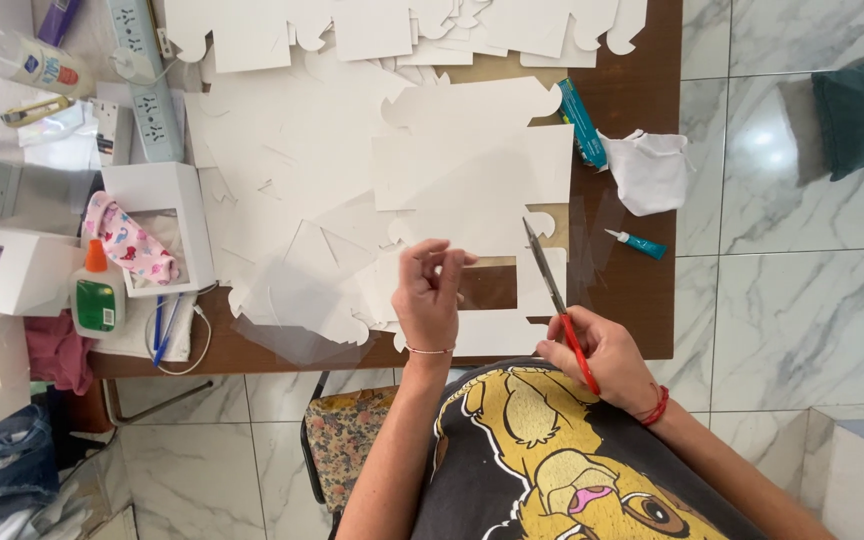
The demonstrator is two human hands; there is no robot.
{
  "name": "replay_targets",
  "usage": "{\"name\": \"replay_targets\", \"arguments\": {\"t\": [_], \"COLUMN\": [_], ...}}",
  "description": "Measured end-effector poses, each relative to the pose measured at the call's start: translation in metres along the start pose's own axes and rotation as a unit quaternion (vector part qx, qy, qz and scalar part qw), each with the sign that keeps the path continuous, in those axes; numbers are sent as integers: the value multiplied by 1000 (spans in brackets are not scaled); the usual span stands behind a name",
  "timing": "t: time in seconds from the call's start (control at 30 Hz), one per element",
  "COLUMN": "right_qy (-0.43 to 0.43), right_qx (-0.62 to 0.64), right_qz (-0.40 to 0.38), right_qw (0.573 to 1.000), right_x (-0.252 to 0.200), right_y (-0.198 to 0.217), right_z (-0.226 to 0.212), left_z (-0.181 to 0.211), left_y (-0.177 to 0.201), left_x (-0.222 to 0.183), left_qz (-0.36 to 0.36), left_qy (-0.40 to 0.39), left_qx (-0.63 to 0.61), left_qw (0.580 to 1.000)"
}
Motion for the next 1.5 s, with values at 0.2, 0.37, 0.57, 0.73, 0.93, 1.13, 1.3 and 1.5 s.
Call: {"name": "replay_targets", "arguments": {"t": [0.2,0.37,0.57,0.73,0.93,1.13,1.3,1.5], "right_qy": [11,-12,-18,3,-4,-15,-17,-11], "right_qx": [40,20,38,47,53,55,37,44], "right_qz": [28,59,67,87,117,134,164,167], "right_qw": [999,998,997,995,992,989,986,985], "right_x": [8,6,7,12,9,8,11,14], "right_y": [8,2,7,11,7,12,16,28], "right_z": [14,2,8,14,6,5,0,44], "left_z": [8,11,5,5,3,-6,-1,-32], "left_y": [-15,-15,-18,-25,-31,-39,-44,-59], "left_x": [-13,-11,-12,-19,-19,-18,-23,-26], "left_qz": [-25,-46,-95,-159,-183,-200,-234,-269], "left_qy": [-3,9,53,121,142,191,240,261], "left_qx": [14,12,3,-4,7,-15,32,34], "left_qw": [1000,999,994,980,973,961,942,926]}}
Point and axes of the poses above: each hand's wrist, its own x-axis towards the middle knuckle, its own y-axis out of the back of the hand, z = x × y, the point moved 1 cm from there along x, towards the middle knuckle, and after that the axes turned 11 degrees about y, right-handed, at the moved point
